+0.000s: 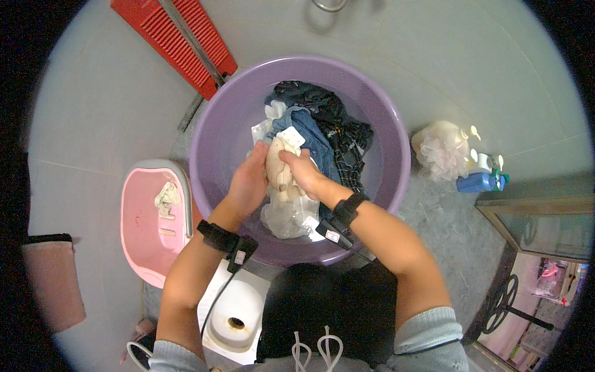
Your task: The person washes clothes by hand in a large basin, scrubbing individual items with soap and water, and then wringing them out.
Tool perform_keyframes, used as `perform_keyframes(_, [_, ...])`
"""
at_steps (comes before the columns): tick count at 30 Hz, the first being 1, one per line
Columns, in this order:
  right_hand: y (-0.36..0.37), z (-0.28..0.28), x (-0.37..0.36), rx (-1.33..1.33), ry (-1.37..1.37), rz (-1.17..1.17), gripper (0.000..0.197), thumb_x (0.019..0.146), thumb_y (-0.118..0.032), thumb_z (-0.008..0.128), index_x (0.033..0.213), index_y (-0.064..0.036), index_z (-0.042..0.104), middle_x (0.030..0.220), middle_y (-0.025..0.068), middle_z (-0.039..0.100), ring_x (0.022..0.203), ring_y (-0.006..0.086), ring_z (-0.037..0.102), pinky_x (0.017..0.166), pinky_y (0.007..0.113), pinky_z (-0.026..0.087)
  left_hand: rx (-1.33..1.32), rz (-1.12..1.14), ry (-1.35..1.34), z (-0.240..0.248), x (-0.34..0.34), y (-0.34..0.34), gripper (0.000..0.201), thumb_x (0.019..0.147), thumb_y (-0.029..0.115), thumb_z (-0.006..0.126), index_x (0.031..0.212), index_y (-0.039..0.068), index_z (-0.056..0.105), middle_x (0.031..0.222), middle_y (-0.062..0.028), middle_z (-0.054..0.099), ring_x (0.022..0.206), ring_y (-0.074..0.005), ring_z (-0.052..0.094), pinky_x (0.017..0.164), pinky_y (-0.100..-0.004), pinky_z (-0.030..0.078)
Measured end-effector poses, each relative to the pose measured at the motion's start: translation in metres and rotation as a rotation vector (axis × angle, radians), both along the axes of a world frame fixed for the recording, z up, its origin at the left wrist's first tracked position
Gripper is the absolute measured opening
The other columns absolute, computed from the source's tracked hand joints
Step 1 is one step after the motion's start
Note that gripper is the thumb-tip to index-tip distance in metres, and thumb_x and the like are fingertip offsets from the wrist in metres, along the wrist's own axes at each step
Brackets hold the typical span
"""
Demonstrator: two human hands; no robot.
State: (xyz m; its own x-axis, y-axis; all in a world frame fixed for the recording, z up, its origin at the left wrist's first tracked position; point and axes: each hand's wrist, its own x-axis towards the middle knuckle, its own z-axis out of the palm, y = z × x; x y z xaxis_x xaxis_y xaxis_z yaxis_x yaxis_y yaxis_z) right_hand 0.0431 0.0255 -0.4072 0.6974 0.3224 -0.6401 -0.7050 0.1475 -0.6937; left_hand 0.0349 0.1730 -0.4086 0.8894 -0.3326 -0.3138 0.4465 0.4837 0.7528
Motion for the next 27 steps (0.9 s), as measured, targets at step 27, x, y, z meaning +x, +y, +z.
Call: perform_keyframes(27, [-0.029, 0.047, -0.006, 0.633, 0.170, 0.253, 0.059, 0.085, -0.055, 0.045, 0.116, -0.0044, 0.049, 0.098, 0.0152, 0.060, 0.077, 0.0241, 0.063, 0.057, 0.032, 0.053, 0.412, -0.032, -0.340, 0.052, 0.016, 0.000, 0.027, 0.077, 0.016, 0.070, 0.075, 0.011, 0.043, 0.073, 0.0003, 0.054, 0.062, -0.0084, 0.055, 0.048, -0.0231, 0.044])
